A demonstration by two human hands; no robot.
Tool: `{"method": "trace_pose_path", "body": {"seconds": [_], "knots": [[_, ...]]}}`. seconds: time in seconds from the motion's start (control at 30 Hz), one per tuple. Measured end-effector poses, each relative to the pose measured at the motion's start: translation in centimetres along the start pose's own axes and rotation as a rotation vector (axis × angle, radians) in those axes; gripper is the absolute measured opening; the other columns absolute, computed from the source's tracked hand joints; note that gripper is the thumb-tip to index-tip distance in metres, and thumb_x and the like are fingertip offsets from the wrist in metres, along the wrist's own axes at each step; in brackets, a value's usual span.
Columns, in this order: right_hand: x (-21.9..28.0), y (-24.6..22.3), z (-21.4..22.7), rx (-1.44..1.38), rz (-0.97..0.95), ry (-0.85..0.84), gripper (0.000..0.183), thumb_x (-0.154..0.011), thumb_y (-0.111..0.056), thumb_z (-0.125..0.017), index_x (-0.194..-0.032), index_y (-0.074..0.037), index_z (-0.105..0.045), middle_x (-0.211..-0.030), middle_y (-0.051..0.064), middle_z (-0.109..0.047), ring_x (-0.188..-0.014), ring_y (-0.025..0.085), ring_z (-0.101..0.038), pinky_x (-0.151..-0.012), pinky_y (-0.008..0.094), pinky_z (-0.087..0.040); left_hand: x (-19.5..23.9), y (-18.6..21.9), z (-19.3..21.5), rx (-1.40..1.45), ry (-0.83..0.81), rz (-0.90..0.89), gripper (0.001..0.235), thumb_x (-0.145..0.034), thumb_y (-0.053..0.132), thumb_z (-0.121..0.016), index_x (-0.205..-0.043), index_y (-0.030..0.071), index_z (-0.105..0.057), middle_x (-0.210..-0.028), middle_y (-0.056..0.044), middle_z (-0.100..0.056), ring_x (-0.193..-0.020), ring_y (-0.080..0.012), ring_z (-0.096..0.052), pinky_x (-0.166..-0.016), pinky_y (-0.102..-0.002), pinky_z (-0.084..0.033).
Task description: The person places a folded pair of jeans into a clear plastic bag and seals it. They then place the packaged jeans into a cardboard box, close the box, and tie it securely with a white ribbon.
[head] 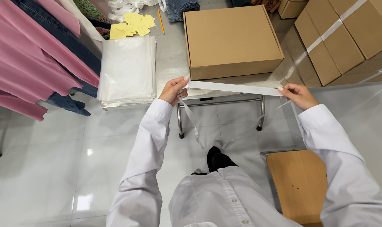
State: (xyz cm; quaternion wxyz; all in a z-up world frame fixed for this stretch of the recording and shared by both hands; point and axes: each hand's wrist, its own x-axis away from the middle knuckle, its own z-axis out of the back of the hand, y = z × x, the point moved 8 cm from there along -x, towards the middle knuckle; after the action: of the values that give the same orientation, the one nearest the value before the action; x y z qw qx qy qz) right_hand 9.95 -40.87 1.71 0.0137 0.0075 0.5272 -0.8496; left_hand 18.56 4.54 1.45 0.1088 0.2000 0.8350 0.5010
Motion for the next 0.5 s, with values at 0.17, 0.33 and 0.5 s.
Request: {"method": "trace_pose_path", "body": {"seconds": [0.17,0.33,0.5], "knots": [[0.3,0.8,1.5,0.025,-0.002,0.016,0.018,-0.104,-0.016,-0.067,-0.090,-0.004,-0.067,-0.067,0.007,-0.057,-0.067,0.013,-0.052,-0.068,0.026,-0.043,-0.3,-1.2,0.6,0.005,0.010,-0.001,0.031,-0.101,0.021,-0.068,-0.075,0.006,-0.058,-0.051,0.003,-0.028,-0.042,-0.0064,-0.031,-0.049,-0.020,-0.034],[-0.8,1.1,3.6,0.042,-0.005,0.059,0.016,-0.105,-0.017,-0.065,-0.092,-0.009,-0.066,-0.060,0.000,-0.050,-0.061,0.007,-0.046,-0.062,0.021,-0.035,-1.2,-0.7,0.6,-0.043,0.071,0.003,0.031,-0.101,0.020,-0.068,-0.074,0.007,-0.058,-0.052,0.004,-0.027,-0.044,-0.0061,-0.032,-0.049,-0.018,-0.032],[-3.5,0.1,4.9,0.150,-0.054,0.100,0.031,-0.106,-0.033,-0.067,-0.082,-0.014,-0.060,-0.069,-0.008,-0.040,-0.068,0.006,-0.031,-0.067,0.021,-0.023,-1.1,2.9,-1.3,-0.346,0.142,-0.002,0.043,-0.097,0.032,-0.067,-0.064,0.019,-0.042,-0.066,0.007,-0.029,-0.060,-0.0083,-0.026,-0.058,-0.020,-0.021]]}}
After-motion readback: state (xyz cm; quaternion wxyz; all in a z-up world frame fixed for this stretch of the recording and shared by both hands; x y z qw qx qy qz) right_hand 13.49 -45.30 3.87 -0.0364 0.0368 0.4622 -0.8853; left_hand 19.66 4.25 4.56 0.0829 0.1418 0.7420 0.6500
